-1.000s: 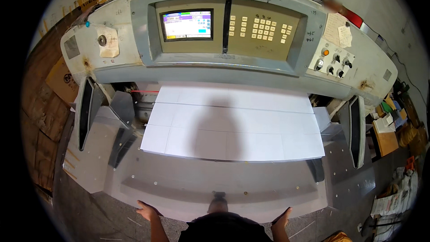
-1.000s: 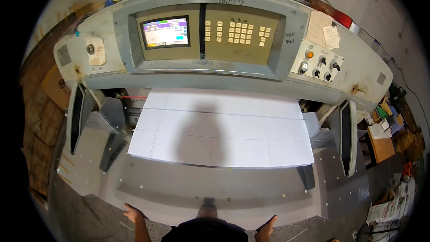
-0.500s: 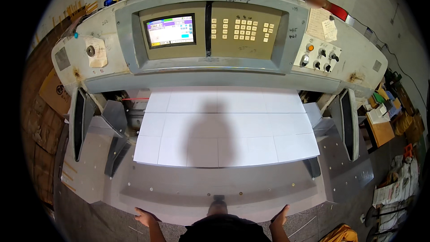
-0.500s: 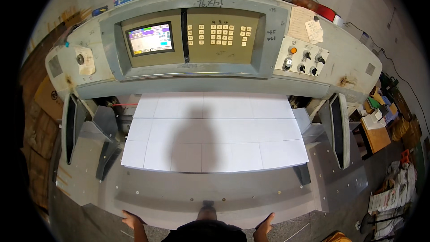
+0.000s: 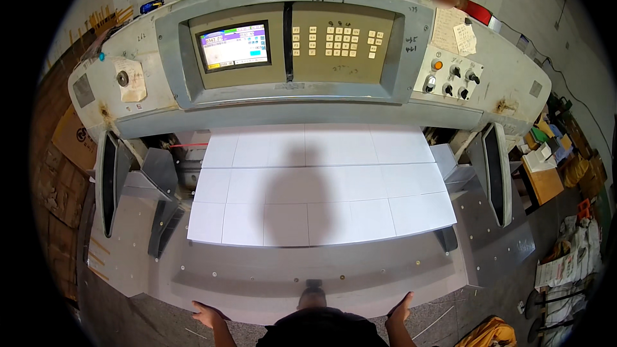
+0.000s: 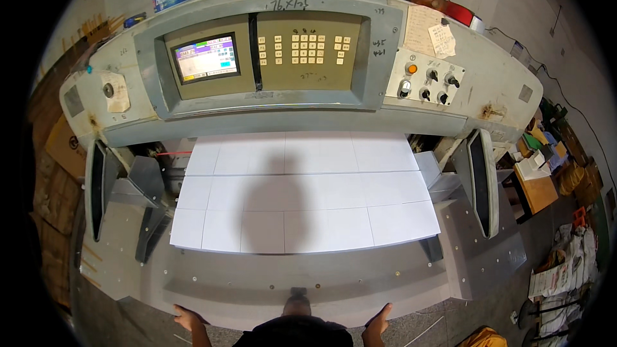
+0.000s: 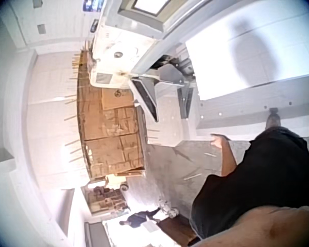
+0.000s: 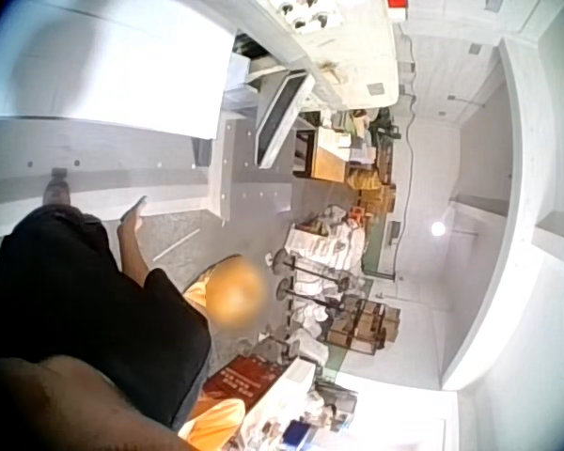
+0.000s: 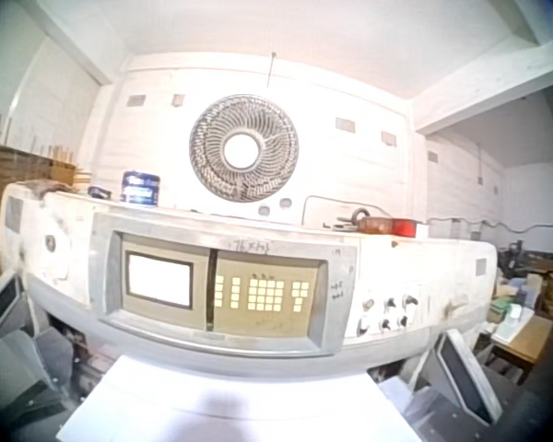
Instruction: The person loads large white paper sheets into a guillotine paper cutter, aligns them against the guide, and operates the machine to cut the sheets into smaller pieces. The person then collects the cut pieces and stacks them on the machine's output tray.
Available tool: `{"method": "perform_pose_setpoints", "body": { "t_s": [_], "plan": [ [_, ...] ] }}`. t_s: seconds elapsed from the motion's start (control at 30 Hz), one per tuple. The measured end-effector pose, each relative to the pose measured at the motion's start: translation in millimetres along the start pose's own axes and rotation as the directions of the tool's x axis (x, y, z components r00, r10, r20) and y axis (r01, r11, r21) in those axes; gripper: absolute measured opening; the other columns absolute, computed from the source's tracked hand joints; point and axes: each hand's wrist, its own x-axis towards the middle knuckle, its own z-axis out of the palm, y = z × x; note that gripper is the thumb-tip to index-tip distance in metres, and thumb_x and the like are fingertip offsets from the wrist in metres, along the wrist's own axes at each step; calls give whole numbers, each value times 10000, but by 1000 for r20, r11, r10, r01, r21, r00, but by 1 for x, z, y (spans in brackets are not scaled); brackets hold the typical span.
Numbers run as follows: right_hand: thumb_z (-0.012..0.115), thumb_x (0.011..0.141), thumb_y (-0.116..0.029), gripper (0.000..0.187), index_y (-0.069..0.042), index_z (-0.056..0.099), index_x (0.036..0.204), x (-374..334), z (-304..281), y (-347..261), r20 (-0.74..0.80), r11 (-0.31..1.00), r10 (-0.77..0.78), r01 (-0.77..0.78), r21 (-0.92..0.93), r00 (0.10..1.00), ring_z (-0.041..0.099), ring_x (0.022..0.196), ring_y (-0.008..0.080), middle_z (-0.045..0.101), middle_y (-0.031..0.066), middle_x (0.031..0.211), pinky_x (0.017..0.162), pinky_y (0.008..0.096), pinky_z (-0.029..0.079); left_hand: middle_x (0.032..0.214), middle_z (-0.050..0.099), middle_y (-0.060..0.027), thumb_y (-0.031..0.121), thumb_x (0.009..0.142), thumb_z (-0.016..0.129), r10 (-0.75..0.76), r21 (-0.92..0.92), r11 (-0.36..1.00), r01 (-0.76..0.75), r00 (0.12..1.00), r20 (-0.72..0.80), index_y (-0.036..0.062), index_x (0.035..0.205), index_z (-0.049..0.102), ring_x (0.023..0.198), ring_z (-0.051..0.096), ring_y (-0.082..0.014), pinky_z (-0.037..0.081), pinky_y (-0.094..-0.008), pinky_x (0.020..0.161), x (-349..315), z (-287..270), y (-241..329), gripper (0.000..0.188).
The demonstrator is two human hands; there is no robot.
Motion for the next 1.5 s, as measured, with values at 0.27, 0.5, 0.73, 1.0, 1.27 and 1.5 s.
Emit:
{"method": "perform_pose_setpoints", "body": {
  "t_s": [0.27, 0.5, 0.73, 1.0, 1.27, 1.5],
  "plan": [
    [635, 760, -693, 903, 140, 564, 1103, 0, 4, 1, -58, 998, -34, 31, -45, 998, 627, 924, 277, 623, 189, 1099, 822, 398, 512, 1215, 540, -336, 699, 870, 406, -30, -53, 998, 28, 999, -27, -93, 1372, 307, 1070, 580, -463, 487, -511, 869, -6, 0, 4, 943],
    [616, 787, -681, 878, 116, 552, 1151, 18, -1, 12, 37, 993, -91, 87, 85, 995, 618, 957, 268, 611, 168, 1151, 849, 392, 508, 1197, 551, -325, 692, 867, 426, 13, 18, 1000, -12, 999, -42, -48, 1384, 332, 1064, 578, -469, 484, -526, 863, -6, 3, 1, 908],
    [621, 774, -692, 881, 109, 563, 1136, 31, -3, 18, 33, 996, -90, 89, 15, 995, 615, 956, 262, 613, 167, 1136, 829, 408, 501, 1193, 538, -341, 675, 879, 424, 18, 15, 1000, -17, 998, -54, -87, 1376, 305, 1048, 577, -480, 493, -536, 849, -7, -1, 2, 917],
    [526, 796, -742, 809, 48, 679, 876, 59, -11, 40, -167, 873, -184, 83, -480, 969, 558, 638, 332, 623, 186, 703, 658, 487, 487, 1171, 560, -314, 665, 888, 416, 28, -8, 1000, -29, 994, -107, -54, 1366, 340, 1007, 599, -463, 502, -537, 809, -4, 3, -1, 867],
    [533, 805, -718, 778, 22, 698, 979, 39, -13, 29, -142, 873, -191, 102, -478, 971, 603, 747, 368, 664, 222, 828, 757, 502, 494, 1127, 580, -315, 664, 890, 415, 20, 36, 999, -17, 995, -93, -56, 1339, 363, 979, 611, -457, 508, -525, 774, -7, 1, 2, 850],
    [659, 745, -688, 921, 122, 501, 1155, 32, -7, 20, -2, 996, -84, 84, 26, 996, 621, 962, 279, 589, 191, 1159, 842, 417, 519, 1109, 592, -322, 688, 874, 420, 46, 41, 998, -42, 994, -99, -69, 1319, 384, 978, 610, -467, 505, -530, 783, -12, -1, 6, 879]
  ]
}}
